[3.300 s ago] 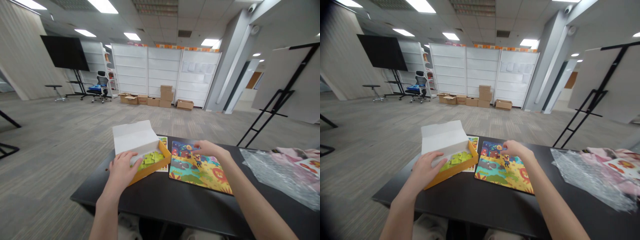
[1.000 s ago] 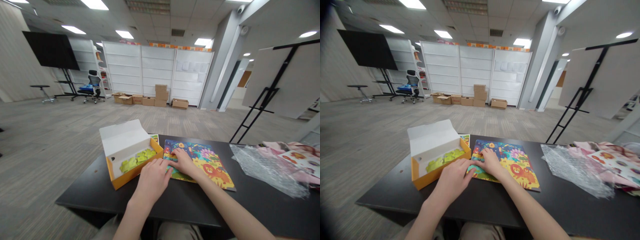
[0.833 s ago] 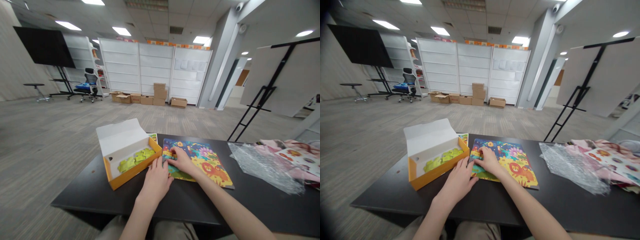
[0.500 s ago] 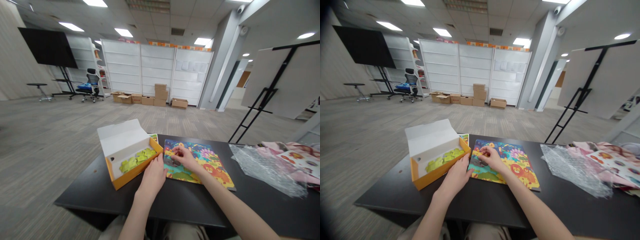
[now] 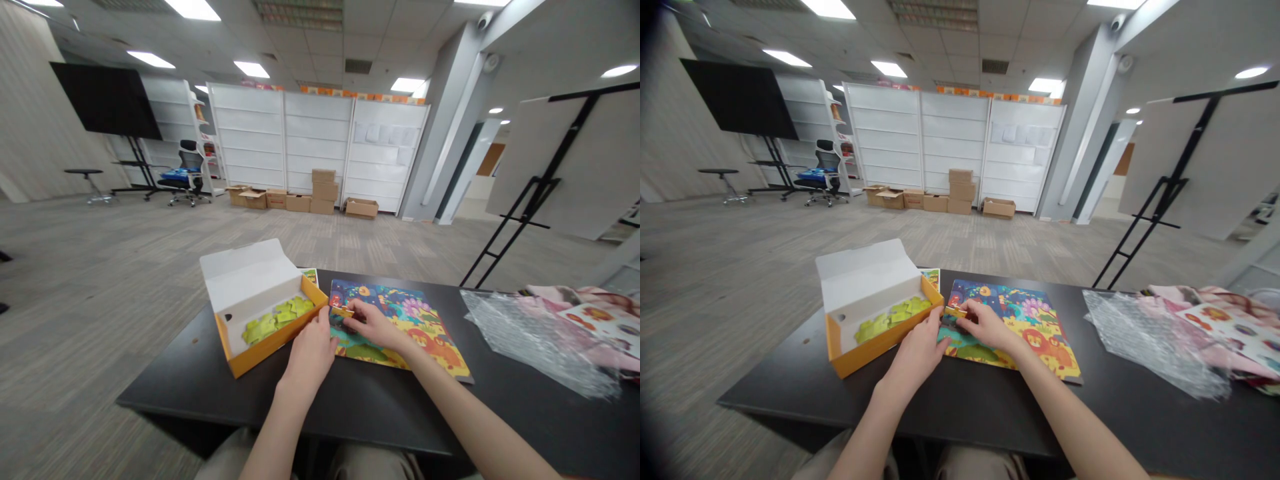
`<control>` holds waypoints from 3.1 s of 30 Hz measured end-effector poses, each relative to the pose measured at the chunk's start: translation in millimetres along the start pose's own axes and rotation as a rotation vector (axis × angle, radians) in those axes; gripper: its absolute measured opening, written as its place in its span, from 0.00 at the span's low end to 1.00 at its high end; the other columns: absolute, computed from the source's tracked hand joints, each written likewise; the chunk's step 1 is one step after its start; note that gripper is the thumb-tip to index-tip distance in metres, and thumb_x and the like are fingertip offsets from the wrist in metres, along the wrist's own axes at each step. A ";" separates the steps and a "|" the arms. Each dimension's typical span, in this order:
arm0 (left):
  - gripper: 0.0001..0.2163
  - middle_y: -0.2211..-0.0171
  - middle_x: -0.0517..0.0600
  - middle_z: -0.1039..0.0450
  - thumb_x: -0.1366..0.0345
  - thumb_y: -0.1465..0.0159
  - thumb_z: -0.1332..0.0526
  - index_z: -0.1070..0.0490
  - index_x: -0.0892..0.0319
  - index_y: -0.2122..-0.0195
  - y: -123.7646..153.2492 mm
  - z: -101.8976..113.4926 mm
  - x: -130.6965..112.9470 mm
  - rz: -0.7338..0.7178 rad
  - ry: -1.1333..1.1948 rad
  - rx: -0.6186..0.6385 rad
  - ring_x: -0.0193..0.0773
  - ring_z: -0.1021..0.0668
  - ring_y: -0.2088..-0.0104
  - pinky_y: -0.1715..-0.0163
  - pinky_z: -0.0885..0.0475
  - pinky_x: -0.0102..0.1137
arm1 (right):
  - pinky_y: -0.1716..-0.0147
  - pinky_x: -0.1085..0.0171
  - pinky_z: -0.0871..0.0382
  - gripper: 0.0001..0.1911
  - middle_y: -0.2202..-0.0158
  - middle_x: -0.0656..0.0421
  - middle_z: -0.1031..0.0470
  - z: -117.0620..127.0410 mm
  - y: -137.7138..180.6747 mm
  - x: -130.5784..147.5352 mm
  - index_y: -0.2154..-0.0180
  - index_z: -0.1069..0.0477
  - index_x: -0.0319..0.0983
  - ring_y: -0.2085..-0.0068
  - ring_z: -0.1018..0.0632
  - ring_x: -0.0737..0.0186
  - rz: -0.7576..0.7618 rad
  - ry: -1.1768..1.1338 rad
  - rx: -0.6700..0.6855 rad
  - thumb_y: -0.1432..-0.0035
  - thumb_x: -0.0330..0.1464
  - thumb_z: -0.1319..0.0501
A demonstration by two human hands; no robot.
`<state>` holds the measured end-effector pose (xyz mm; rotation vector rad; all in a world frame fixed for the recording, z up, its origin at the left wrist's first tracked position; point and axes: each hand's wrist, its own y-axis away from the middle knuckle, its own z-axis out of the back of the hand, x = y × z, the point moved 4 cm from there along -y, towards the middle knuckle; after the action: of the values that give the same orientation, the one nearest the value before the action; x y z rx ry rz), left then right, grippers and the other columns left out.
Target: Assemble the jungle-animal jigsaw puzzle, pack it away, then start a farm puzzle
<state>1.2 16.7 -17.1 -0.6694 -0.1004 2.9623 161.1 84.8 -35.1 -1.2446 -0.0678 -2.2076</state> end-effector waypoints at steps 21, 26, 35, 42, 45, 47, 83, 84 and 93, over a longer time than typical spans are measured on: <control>0.15 0.65 0.49 0.23 0.69 0.38 0.39 0.30 0.58 0.49 -9.2 0.8 10.4 -0.071 0.531 -0.127 0.39 0.20 0.66 0.64 0.27 0.31 | 0.74 0.66 0.40 0.24 0.76 0.68 0.39 1.6 -2.7 4.5 0.64 0.39 0.43 0.76 0.35 0.67 -0.089 -0.400 -0.178 0.41 0.56 0.39; 0.06 0.64 0.51 0.19 0.64 0.36 0.40 0.26 0.58 0.61 -11.0 1.3 8.9 -0.095 0.731 -0.145 0.39 0.18 0.66 0.64 0.25 0.32 | 0.75 0.66 0.40 0.23 0.77 0.68 0.39 -2.5 -1.7 13.5 0.64 0.37 0.43 0.76 0.36 0.67 -0.088 -0.407 -0.162 0.41 0.55 0.38; 0.07 0.68 0.53 0.19 0.62 0.38 0.39 0.25 0.59 0.65 -14.0 11.6 10.9 -0.056 0.799 -0.268 0.42 0.17 0.67 0.63 0.22 0.36 | 0.65 0.64 0.30 0.24 0.66 0.63 0.27 5.2 4.5 5.3 0.61 0.31 0.41 0.65 0.26 0.63 -0.144 -0.345 0.182 0.53 0.46 0.25; 0.14 0.67 0.54 0.18 0.55 0.43 0.32 0.24 0.62 0.65 -11.7 18.9 13.4 -0.013 1.213 -0.150 0.44 0.16 0.64 0.62 0.21 0.34 | 0.75 0.70 0.37 0.22 0.70 0.64 0.29 13.4 11.8 8.9 0.62 0.25 0.40 0.72 0.30 0.69 -0.284 -0.598 0.191 0.54 0.45 0.24; 0.18 0.66 0.55 0.17 0.52 0.44 0.30 0.23 0.62 0.62 -7.4 28.2 17.6 0.007 1.301 -0.133 0.45 0.16 0.63 0.61 0.21 0.34 | 0.74 0.70 0.36 0.22 0.69 0.62 0.27 11.9 13.0 12.2 0.61 0.23 0.39 0.73 0.29 0.70 -0.341 -0.715 0.184 0.54 0.45 0.24; 0.19 0.65 0.54 0.18 0.51 0.43 0.31 0.23 0.62 0.60 -4.1 39.9 27.7 -0.003 1.264 -0.194 0.44 0.16 0.63 0.61 0.21 0.34 | 0.72 0.69 0.33 0.22 0.68 0.61 0.27 11.1 12.4 13.0 0.61 0.22 0.39 0.72 0.28 0.69 -0.360 -0.757 0.161 0.53 0.45 0.24; 0.15 0.65 0.55 0.23 0.54 0.29 0.48 0.22 0.50 0.56 22.3 96.0 97.8 0.348 -0.285 -0.371 0.48 0.21 0.64 0.69 0.35 0.33 | 0.74 0.69 0.35 0.22 0.71 0.63 0.28 3.4 -1.8 0.4 0.64 0.26 0.40 0.73 0.30 0.69 -0.315 -0.734 -0.181 0.56 0.44 0.23; 0.15 0.65 0.55 0.23 0.55 0.29 0.48 0.22 0.50 0.55 22.1 96.5 97.1 0.345 -0.277 -0.405 0.48 0.21 0.64 0.70 0.36 0.32 | 0.74 0.69 0.35 0.21 0.71 0.63 0.27 4.7 -2.0 0.9 0.64 0.25 0.40 0.73 0.30 0.69 -0.293 -0.701 -0.197 0.55 0.45 0.24; 0.13 0.64 0.53 0.20 0.55 0.31 0.42 0.21 0.52 0.53 18.6 96.7 101.0 0.304 -0.104 -0.592 0.47 0.20 0.64 0.69 0.35 0.32 | 0.56 0.57 0.27 0.08 0.58 0.54 0.21 12.1 -22.5 56.3 0.62 0.19 0.43 0.57 0.21 0.56 0.281 -0.096 -0.398 0.38 0.39 0.34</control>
<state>-132.8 5.8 25.5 -0.6247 -0.9973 3.2613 137.0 80.6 21.7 -1.4670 0.5009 -1.9711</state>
